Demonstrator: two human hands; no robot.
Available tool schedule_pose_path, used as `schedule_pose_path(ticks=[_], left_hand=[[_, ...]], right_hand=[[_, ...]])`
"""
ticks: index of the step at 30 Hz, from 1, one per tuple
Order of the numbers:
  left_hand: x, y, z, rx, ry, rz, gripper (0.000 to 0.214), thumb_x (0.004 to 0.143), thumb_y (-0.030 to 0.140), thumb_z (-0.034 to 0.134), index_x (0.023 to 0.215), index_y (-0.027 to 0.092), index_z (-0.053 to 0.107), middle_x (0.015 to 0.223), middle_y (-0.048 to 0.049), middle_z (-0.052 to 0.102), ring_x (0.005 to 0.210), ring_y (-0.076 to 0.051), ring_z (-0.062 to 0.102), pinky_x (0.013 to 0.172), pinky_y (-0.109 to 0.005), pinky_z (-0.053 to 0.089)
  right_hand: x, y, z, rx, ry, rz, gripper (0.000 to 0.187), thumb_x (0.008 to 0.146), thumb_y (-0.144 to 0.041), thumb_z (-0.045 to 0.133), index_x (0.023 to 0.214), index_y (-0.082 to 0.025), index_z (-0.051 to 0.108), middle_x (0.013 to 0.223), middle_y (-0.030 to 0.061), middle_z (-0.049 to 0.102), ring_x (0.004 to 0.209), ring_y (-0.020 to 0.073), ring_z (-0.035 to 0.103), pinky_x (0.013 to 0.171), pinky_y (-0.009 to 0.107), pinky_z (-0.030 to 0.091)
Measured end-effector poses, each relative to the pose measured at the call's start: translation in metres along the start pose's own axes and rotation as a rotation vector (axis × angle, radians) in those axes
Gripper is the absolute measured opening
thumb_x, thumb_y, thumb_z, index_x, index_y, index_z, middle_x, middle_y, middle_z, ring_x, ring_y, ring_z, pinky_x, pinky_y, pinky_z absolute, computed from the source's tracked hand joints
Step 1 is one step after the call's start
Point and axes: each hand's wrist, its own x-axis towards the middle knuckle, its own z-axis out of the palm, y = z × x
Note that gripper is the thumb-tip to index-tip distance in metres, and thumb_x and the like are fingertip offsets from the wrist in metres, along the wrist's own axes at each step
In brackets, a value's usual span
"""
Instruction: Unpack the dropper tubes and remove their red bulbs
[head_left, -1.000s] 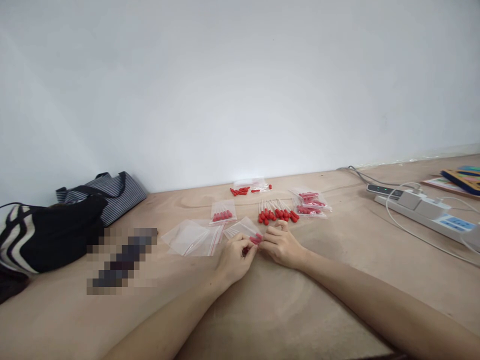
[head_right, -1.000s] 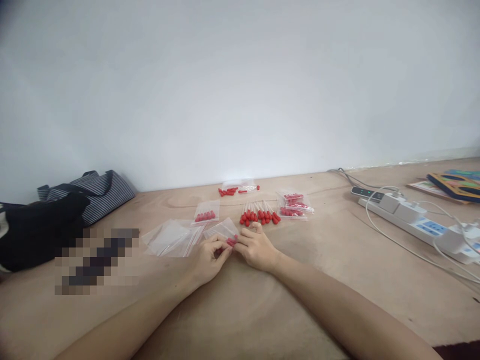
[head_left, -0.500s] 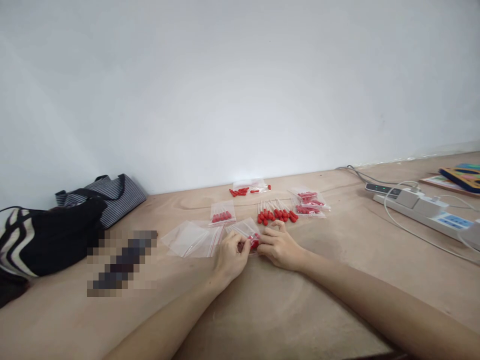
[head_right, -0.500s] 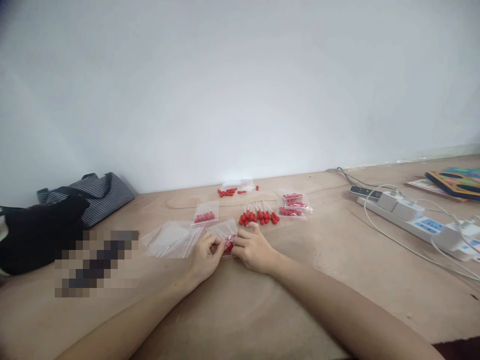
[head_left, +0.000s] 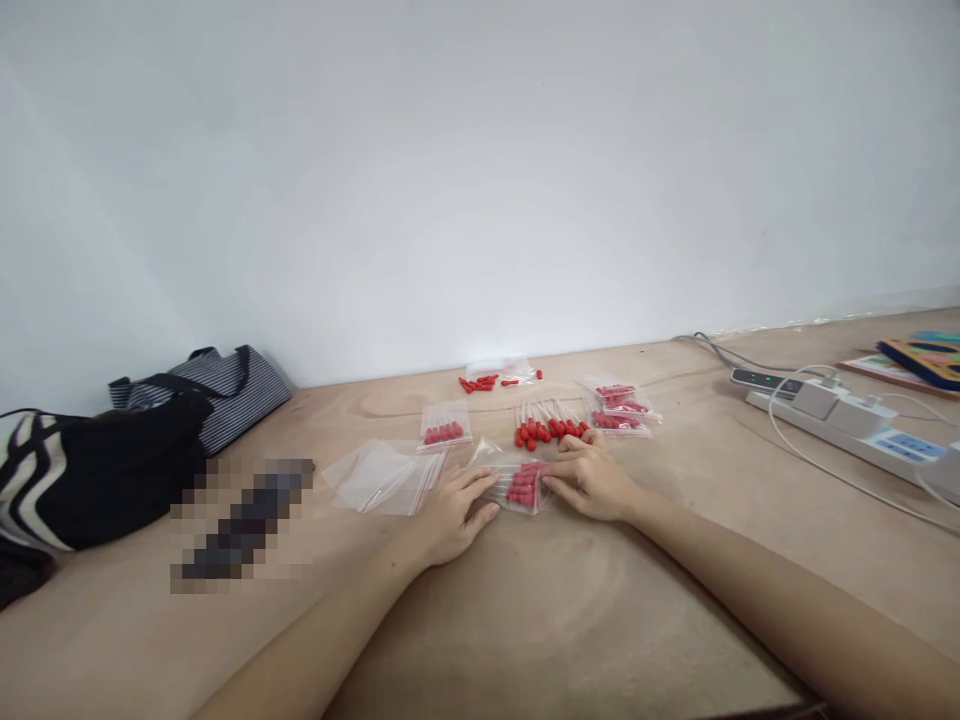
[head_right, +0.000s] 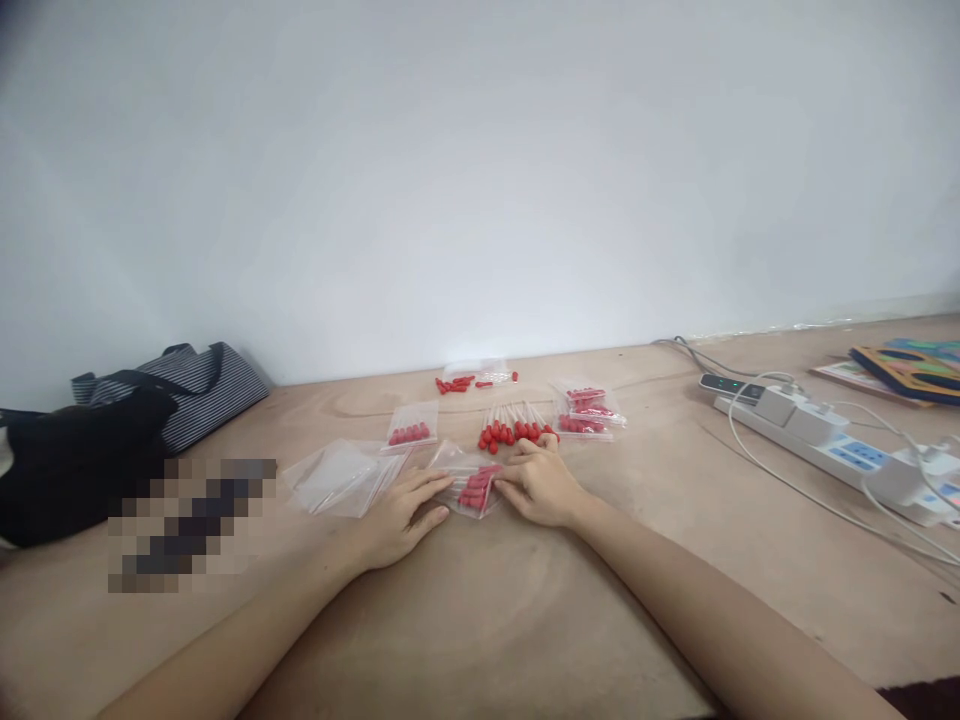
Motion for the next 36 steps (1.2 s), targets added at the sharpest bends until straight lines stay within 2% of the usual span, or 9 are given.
schedule_pose_path(ticks=[4,7,11,14,19,24,29,33,36], left_hand=[[-0.002,0.009,0.003,-0.029,0.071,-0.004,0.028,0.082,0.028,0.045,0.106,0.019,0.056,0.098,-0.007,0.061,0.092,-0.019,0.054,0.081,-0.035,0.043],[-0.004,0.009,0.006,-0.065,0.119,-0.023,0.024,0.079,0.027,0.049,0.1,0.019,0.058,0.088,-0.0052,0.062,0.083,-0.018,0.055,0.075,-0.032,0.044],[-0.005,0.006,0.009,-0.091,0.176,-0.062,0.023,0.077,0.026,0.051,0.098,0.019,0.058,0.085,-0.0044,0.062,0.08,-0.017,0.055,0.072,-0.031,0.044],[-0.005,0.005,0.01,-0.091,0.187,-0.079,0.021,0.077,0.025,0.051,0.096,0.019,0.059,0.084,-0.004,0.062,0.081,-0.017,0.055,0.073,-0.031,0.044],[-0.006,0.007,0.007,-0.109,0.173,-0.083,0.02,0.077,0.024,0.051,0.094,0.019,0.06,0.086,-0.0039,0.062,0.081,-0.017,0.055,0.073,-0.031,0.044],[-0.006,0.006,0.003,-0.108,0.147,-0.088,0.02,0.077,0.025,0.05,0.094,0.018,0.06,0.083,-0.0037,0.062,0.077,-0.016,0.055,0.071,-0.03,0.044],[-0.006,0.006,0.002,-0.12,0.136,-0.085,0.019,0.077,0.025,0.05,0.092,0.018,0.06,0.084,-0.0043,0.062,0.076,-0.016,0.054,0.07,-0.03,0.043],[-0.005,0.007,0.0,-0.12,0.127,-0.096,0.019,0.077,0.025,0.051,0.092,0.018,0.061,0.082,-0.0044,0.062,0.076,-0.017,0.054,0.07,-0.03,0.043],[-0.006,0.007,-0.002,-0.136,0.115,-0.108,0.019,0.077,0.025,0.051,0.092,0.017,0.061,0.082,-0.0043,0.062,0.077,-0.017,0.055,0.071,-0.03,0.043]], right_hand=[[0.002,0.0,0.006,0.11,-0.011,0.173,0.022,0.083,-0.031,0.043,0.084,-0.029,0.065,0.074,0.0007,0.065,0.079,0.0182,0.046,0.076,0.036,0.022],[0.003,0.0,0.008,0.217,-0.049,0.227,0.024,0.083,-0.037,0.043,0.087,-0.031,0.065,0.077,-0.0004,0.066,0.081,0.0195,0.048,0.079,0.038,0.024],[0.005,0.001,0.008,0.341,-0.105,0.189,0.026,0.081,-0.043,0.046,0.095,-0.031,0.063,0.085,-0.0001,0.066,0.087,0.0216,0.05,0.086,0.043,0.021],[0.005,0.002,0.009,0.387,-0.123,0.165,0.029,0.073,-0.047,0.055,0.096,-0.03,0.062,0.093,0.0007,0.065,0.091,0.0234,0.049,0.087,0.045,0.02],[0.007,-0.001,0.016,0.364,-0.064,0.247,0.035,0.061,-0.048,0.066,0.087,-0.025,0.062,0.08,-0.0001,0.062,0.082,0.0201,0.05,0.082,0.04,0.026],[0.009,-0.005,0.021,0.369,-0.052,0.221,0.039,0.064,-0.048,0.064,0.092,-0.023,0.058,0.083,0.0012,0.061,0.082,0.0186,0.05,0.082,0.039,0.025],[0.009,-0.008,0.02,0.34,-0.054,0.174,0.027,0.066,-0.043,0.065,0.082,-0.023,0.059,0.092,0.0006,0.06,0.09,0.0191,0.049,0.083,0.037,0.023],[0.009,-0.01,0.02,0.283,-0.034,0.15,0.022,0.069,-0.04,0.063,0.084,-0.024,0.061,0.089,0.0002,0.061,0.087,0.018,0.051,0.081,0.036,0.023],[0.011,-0.012,0.019,0.3,-0.031,0.15,0.015,0.069,-0.036,0.063,0.078,-0.023,0.063,0.079,-0.0014,0.062,0.083,0.0167,0.053,0.082,0.036,0.024]])
